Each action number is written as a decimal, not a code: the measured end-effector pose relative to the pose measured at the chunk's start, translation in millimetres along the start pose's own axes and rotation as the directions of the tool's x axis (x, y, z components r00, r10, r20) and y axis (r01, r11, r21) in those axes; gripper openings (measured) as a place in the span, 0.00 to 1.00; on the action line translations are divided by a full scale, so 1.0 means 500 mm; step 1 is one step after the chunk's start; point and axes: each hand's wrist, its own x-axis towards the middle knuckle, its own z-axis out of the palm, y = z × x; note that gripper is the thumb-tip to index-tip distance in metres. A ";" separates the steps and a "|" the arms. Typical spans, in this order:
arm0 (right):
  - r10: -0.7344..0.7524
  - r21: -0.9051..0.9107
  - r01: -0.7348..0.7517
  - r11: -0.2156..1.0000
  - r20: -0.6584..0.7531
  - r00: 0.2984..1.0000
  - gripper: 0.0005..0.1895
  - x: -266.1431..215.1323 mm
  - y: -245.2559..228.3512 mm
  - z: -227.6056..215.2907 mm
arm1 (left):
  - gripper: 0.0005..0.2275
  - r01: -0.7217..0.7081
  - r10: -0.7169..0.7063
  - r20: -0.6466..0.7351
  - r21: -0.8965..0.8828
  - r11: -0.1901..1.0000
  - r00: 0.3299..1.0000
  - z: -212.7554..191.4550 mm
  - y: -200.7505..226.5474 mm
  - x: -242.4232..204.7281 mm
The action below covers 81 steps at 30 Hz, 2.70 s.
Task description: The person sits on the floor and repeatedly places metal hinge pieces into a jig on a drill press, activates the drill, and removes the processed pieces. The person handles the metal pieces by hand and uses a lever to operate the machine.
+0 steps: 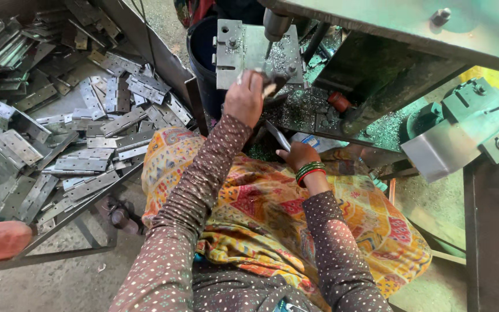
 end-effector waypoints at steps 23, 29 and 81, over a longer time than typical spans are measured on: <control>0.003 -0.106 0.015 0.994 0.167 0.986 0.30 0.035 -0.029 -0.072 | 0.24 0.082 -0.196 0.403 0.284 0.955 0.894 0.016 -0.008 -0.004; 0.001 -0.075 0.006 0.997 0.095 0.995 0.28 0.023 -0.022 -0.066 | 0.22 0.190 -0.327 0.480 0.312 0.931 0.814 0.049 0.009 0.012; -0.031 0.009 0.031 0.999 -0.014 0.999 0.27 0.009 0.016 0.017 | 0.13 0.191 -0.359 0.451 0.377 0.907 0.817 0.113 -0.012 0.048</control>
